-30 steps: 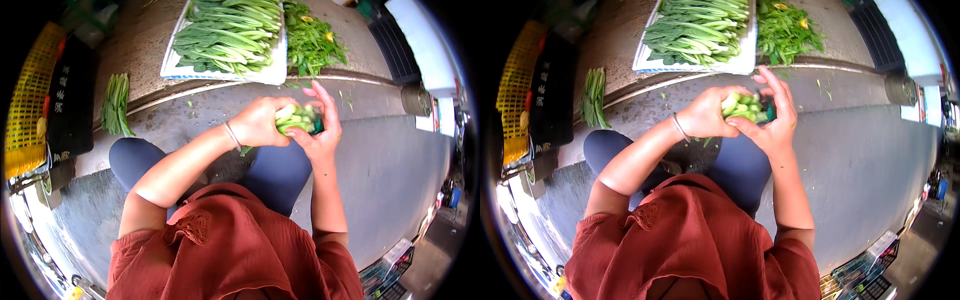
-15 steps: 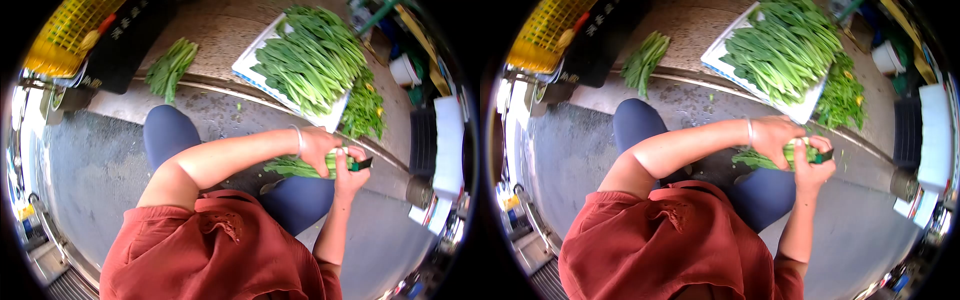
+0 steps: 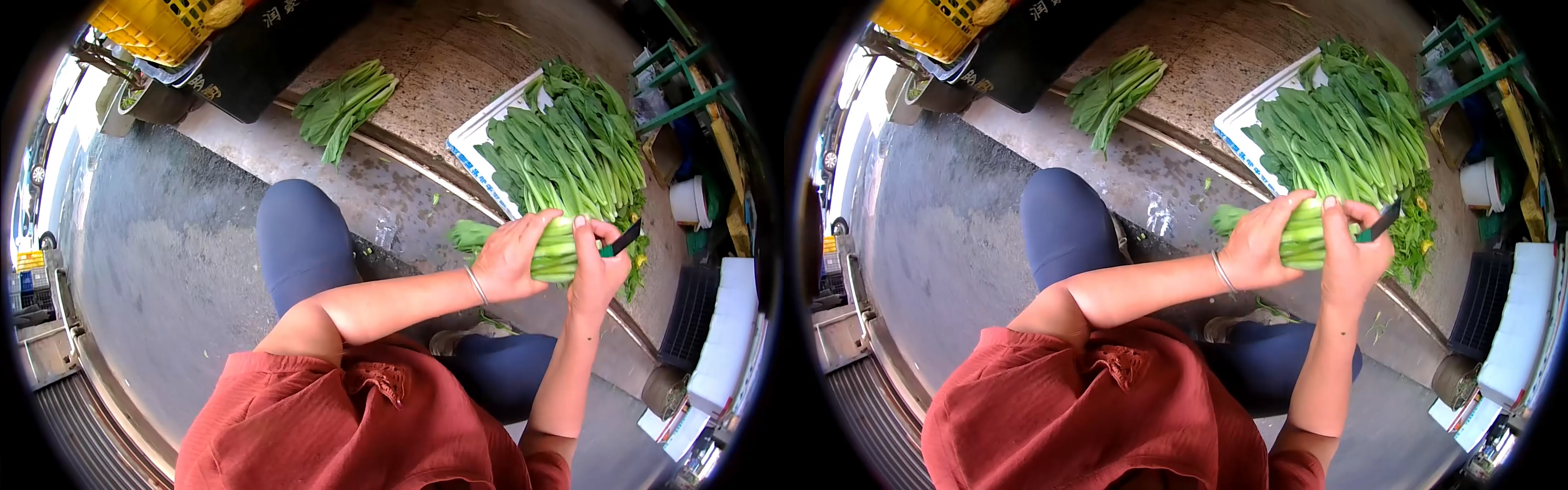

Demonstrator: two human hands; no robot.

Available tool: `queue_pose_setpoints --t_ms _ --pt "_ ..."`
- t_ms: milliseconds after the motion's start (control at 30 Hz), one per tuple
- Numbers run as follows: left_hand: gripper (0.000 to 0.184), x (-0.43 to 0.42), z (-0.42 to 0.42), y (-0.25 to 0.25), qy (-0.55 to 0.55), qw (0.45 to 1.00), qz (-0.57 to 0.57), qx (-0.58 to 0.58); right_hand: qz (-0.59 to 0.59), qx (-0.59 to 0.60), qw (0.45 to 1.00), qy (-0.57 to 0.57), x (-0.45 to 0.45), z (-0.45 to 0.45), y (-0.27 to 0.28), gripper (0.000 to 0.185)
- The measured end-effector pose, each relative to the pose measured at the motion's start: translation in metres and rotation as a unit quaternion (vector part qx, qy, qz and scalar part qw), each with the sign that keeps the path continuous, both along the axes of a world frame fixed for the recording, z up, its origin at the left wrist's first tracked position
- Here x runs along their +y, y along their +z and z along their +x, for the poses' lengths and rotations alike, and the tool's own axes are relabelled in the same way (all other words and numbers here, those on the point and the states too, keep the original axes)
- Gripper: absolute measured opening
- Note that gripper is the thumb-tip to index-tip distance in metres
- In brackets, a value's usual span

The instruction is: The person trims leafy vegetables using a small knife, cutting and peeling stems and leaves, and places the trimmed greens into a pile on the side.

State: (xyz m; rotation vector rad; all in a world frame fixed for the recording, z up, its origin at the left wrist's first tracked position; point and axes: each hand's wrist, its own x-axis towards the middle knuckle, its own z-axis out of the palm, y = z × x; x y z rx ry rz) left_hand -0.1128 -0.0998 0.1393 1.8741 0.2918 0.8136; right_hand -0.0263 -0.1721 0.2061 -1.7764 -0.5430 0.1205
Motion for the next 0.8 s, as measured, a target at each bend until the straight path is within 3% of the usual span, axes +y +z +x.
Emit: queue_pose_setpoints --t_ms 67,133,267,367,500,567,633,700,800 --pt "0.078 0.020 0.003 0.000 0.039 0.998 0.009 -0.050 -0.045 -0.065 0.997 0.026 0.026 -0.005 0.010 0.017" --pt "0.078 0.042 -0.003 0.002 -0.013 0.992 -0.128 0.001 -0.063 -0.057 0.995 0.058 0.054 -0.008 0.018 0.023" --pt "0.074 0.088 -0.001 -0.001 -0.050 0.969 -0.240 -0.042 -0.023 0.155 0.977 0.148 0.104 -0.003 0.033 0.052" --pt "0.084 0.152 -0.008 -0.007 -0.041 0.986 -0.159 -0.009 0.006 0.198 0.975 0.102 0.121 0.018 0.023 0.053" --pt "0.087 0.263 -0.039 0.022 0.018 0.975 -0.078 0.209 -0.053 0.190 0.973 0.117 0.082 0.030 0.004 0.041" --pt "0.087 0.317 -0.047 0.021 0.039 0.951 -0.016 0.305 -0.110 0.224 0.960 0.124 0.054 0.026 -0.015 0.036" --pt "0.083 0.369 -0.052 -0.005 0.132 0.909 0.168 0.357 -0.176 0.225 0.948 0.138 0.026 0.020 -0.041 0.030" --pt "0.088 0.401 -0.049 -0.017 0.146 0.852 0.226 0.450 -0.207 0.213 0.944 0.141 0.007 0.015 -0.068 0.027" --pt "0.088 0.440 -0.037 -0.058 0.169 0.795 0.201 0.546 -0.213 0.291 0.926 0.113 -0.007 0.011 -0.092 0.024"
